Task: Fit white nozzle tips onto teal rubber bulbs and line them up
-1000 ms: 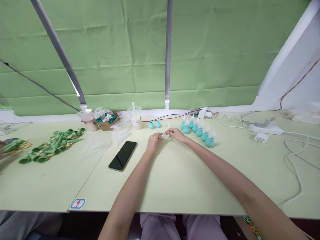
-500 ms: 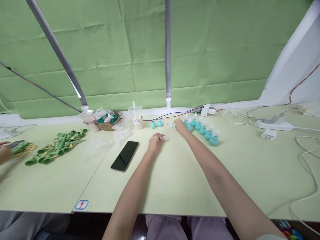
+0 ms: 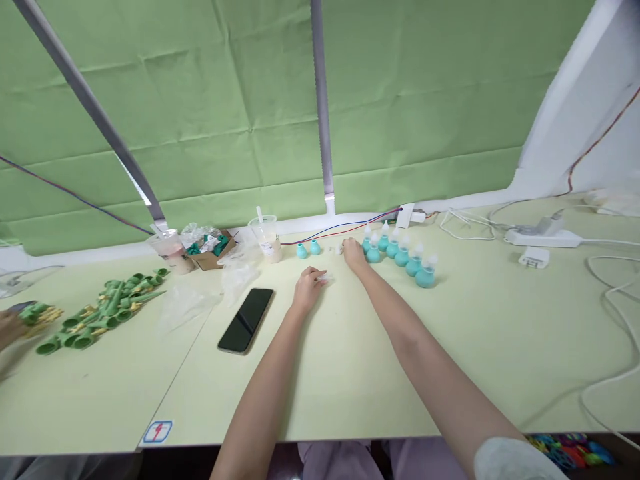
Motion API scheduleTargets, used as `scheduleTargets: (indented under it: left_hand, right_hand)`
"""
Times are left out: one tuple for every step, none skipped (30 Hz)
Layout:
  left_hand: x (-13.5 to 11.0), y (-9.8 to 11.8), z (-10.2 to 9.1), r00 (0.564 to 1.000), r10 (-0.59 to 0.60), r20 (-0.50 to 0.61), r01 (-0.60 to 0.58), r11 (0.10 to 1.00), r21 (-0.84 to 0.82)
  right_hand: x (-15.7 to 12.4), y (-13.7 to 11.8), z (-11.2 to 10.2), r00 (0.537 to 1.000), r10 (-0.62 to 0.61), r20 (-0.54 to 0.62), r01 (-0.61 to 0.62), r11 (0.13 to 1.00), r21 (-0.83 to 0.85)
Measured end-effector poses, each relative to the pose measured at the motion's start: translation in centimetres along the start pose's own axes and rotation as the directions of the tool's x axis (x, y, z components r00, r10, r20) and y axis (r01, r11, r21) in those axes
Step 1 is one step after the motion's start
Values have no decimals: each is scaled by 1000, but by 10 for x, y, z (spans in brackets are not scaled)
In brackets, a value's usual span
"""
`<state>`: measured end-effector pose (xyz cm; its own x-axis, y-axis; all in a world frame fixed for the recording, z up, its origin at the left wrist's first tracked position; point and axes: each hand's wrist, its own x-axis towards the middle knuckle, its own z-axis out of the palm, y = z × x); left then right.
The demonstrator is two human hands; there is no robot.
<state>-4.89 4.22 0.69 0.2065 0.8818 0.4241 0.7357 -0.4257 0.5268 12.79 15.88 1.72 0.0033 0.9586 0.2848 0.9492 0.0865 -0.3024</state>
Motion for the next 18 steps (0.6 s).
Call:
scheduleTargets:
  left_hand:
    - [0,0,0,1000,2,2,-2,1000,-3]
    - [0,-1,1,1000,6,3,-6,1000,-6]
    - [0,-1,1,1000,8,5,-8,1000,-8]
    - [0,-1,1,1000,8,7,-7,1000,-10]
    - [0,-1,1,1000,4,10,-4,1000,-11]
    - [0,-1,1,1000,0,14,0,1000,-11]
    - [0,-1,1,1000,-3,17,4,1000,-13]
    - [0,-1,1,1000,-6,19,7,1000,-14]
    - [0,-1,1,1000,-7,21,7,1000,-16]
    - [0,0,1,1000,-6,24,6,1000,-16]
    - [-1,0,1,1000,-4,25,4,1000,-14]
    - [-1,0,1,1000,-2,26,2,1000,-8]
    - [-1,0,1,1000,0,26,0,1000,3]
    - [-1,0,1,1000,0,25,0,1000,17]
    - [-1,-1,1,1000,1,23,-1,1000,31]
    - [-1,-1,1,1000,1,22,-2,999,43]
    - [-1,-1,1,1000,3,21,-4,999,54]
    - [0,0,0,1000,4,20,-5,998,62]
  right_hand:
    - [1,0,1,1000,1,-2,-1,1000,-3]
    - [1,0,1,1000,2,-4,-2,1000,-4]
    - [1,0,2,1000,2,-7,-2,1000,-5]
    - [1,0,2,1000,3,-10,-3,1000,-4]
    - [1,-1,2,1000,4,-14,-4,1000,-3]
    - [1,-1,2,1000,5,-18,-5,1000,-1]
    - [0,-1,2,1000,6,-21,-6,1000,2]
    - [-1,-1,1,1000,7,-25,-7,1000,6]
    - [-2,-1,1,1000,9,-29,-8,1000,11]
    - [-3,-1,1,999,10,-35,-9,1000,17]
    - [-4,-1,1,999,10,-41,-9,1000,25]
    - [-5,0,0,999,12,-48,-10,999,34]
    - [-6,0,0,998,13,-55,-11,999,45]
    - [-6,1,0,998,15,-63,-11,998,58]
    - [-7,1,-1,997,17,-71,-12,997,73]
    - [-7,1,-1,997,19,-79,-12,996,89]
    - [-6,1,-3,996,21,-87,-11,994,107]
    - [-6,0,-4,995,21,-97,-9,992,124]
